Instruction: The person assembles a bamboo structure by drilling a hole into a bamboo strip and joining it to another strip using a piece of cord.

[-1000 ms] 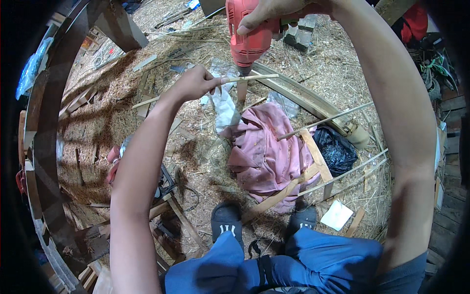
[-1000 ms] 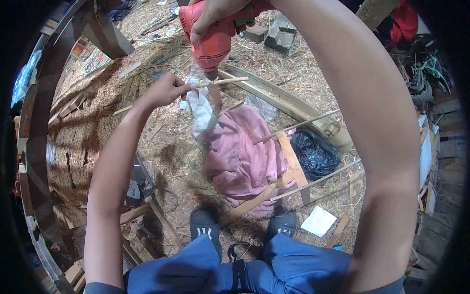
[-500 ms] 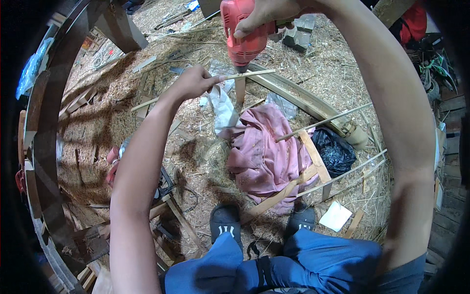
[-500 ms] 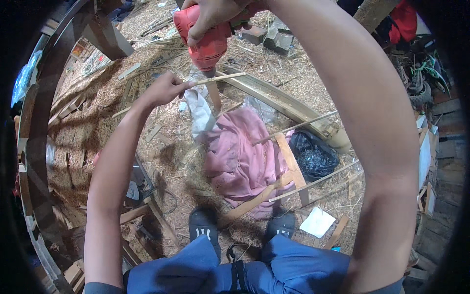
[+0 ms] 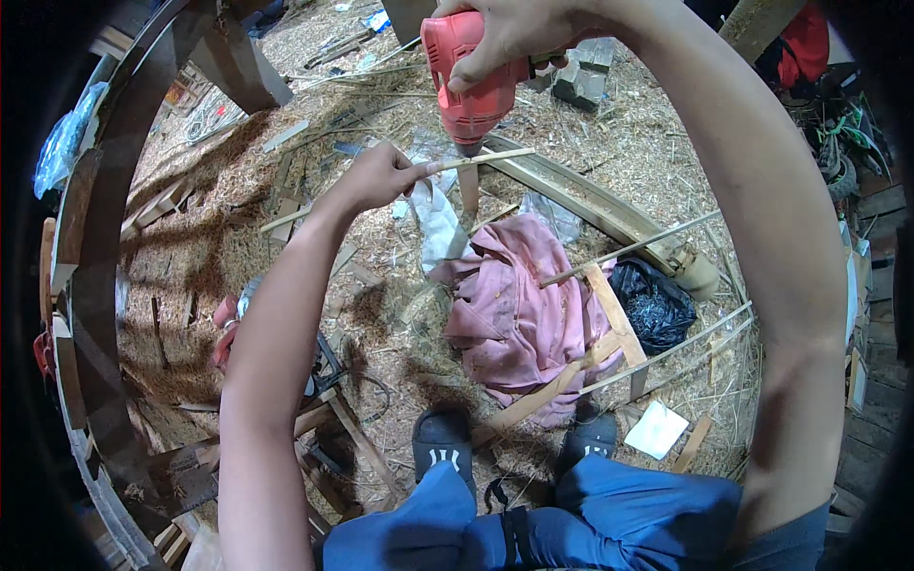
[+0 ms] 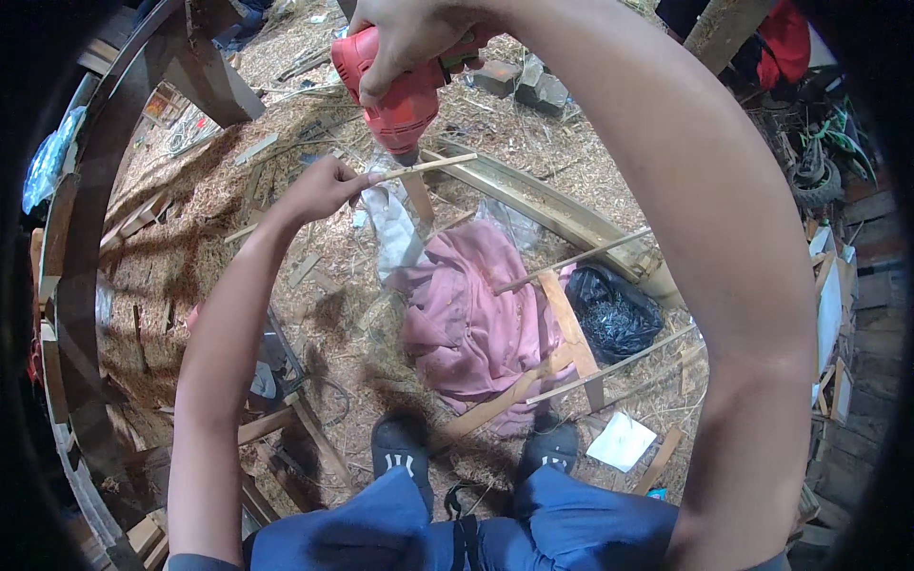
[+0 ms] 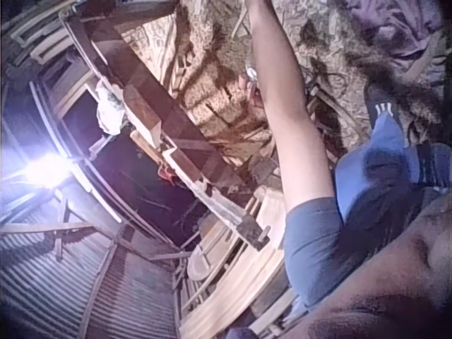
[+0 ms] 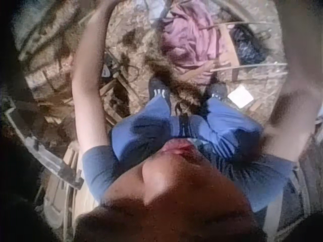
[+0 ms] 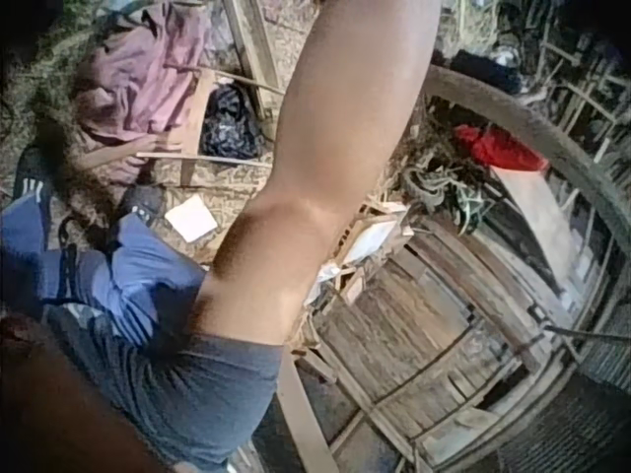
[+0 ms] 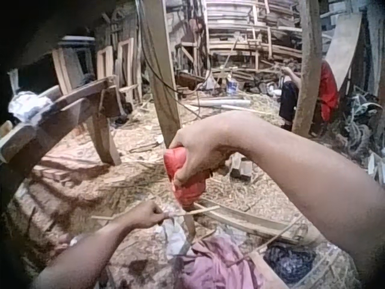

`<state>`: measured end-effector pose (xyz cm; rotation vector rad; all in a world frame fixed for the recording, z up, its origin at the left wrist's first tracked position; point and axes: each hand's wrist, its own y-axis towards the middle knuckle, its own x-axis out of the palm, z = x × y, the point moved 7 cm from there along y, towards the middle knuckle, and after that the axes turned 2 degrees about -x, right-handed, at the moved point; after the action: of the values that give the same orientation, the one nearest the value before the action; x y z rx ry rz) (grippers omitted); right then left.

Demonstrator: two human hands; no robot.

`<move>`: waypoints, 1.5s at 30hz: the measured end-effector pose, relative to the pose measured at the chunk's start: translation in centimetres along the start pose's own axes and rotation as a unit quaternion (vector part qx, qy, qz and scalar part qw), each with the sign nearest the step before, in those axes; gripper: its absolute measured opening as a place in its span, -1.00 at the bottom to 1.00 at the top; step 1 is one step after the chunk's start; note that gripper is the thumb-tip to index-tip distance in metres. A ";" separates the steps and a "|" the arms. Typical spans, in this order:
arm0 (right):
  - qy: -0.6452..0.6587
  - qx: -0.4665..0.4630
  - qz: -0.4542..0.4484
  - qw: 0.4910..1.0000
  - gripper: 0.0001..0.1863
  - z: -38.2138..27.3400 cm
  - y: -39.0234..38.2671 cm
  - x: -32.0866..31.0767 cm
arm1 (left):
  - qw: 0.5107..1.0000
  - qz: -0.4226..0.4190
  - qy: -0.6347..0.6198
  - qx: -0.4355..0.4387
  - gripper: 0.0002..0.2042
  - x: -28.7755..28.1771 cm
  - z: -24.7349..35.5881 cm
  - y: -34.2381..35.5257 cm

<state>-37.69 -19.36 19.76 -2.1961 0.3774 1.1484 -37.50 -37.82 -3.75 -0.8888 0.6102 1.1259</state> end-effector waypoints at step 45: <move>-0.011 0.017 0.031 0.999 -0.54 1.0 1.1 0.3 | 1.000 0.006 0.022 0.001 -0.37 -0.3 0.2 -0.2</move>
<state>-38.72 -19.53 18.72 -2.1545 0.4536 1.1902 -37.42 -37.85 -3.38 -0.9117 0.6530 1.1186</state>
